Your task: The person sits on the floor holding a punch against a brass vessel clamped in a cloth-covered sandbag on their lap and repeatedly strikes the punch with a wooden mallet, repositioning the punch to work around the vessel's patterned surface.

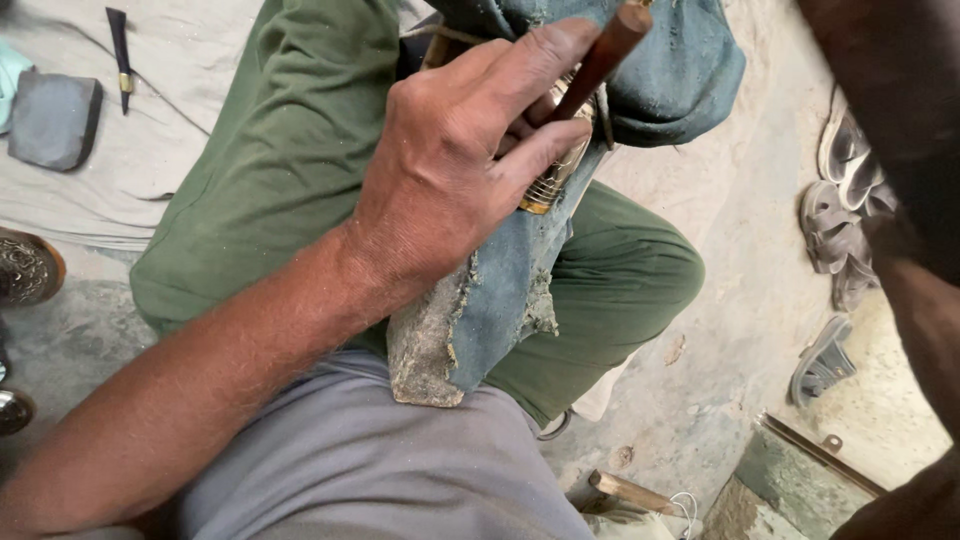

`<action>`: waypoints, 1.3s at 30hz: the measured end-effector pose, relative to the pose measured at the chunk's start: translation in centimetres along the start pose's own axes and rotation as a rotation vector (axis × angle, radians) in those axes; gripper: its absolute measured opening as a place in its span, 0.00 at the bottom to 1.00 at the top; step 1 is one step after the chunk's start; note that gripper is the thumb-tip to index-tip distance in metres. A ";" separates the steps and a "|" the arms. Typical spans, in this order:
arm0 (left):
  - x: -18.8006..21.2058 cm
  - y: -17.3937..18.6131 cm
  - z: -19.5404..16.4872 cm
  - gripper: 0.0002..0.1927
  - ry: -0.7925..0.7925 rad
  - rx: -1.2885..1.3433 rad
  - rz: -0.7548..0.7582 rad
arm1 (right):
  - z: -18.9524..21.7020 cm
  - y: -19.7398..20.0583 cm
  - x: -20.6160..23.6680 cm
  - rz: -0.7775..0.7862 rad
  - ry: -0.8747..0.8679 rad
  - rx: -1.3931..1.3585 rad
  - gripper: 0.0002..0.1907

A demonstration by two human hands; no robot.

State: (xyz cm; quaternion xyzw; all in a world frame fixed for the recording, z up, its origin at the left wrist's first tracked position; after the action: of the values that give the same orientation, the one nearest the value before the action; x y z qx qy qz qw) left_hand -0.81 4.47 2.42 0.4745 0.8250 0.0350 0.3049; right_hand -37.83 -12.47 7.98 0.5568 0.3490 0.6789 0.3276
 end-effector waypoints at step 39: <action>-0.8 0.2 0.3 0.23 -0.055 0.069 0.064 | -0.3 0.0 0.2 0.043 -0.264 -0.147 0.44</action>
State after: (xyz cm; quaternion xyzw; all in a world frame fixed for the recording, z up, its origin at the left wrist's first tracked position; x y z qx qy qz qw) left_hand -0.14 3.85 2.62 0.5117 0.8014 0.0032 0.3097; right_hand -38.13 -12.38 8.07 0.6232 0.2404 0.6301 0.3960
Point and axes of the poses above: each hand's wrist, its own x-axis away from the middle knuckle, its own y-axis out of the back of the hand, z = x × y, the point moved 9 cm from there along -x, towards the middle knuckle, and after that the axes turned 9 degrees about -x, right-handed, at the moved point
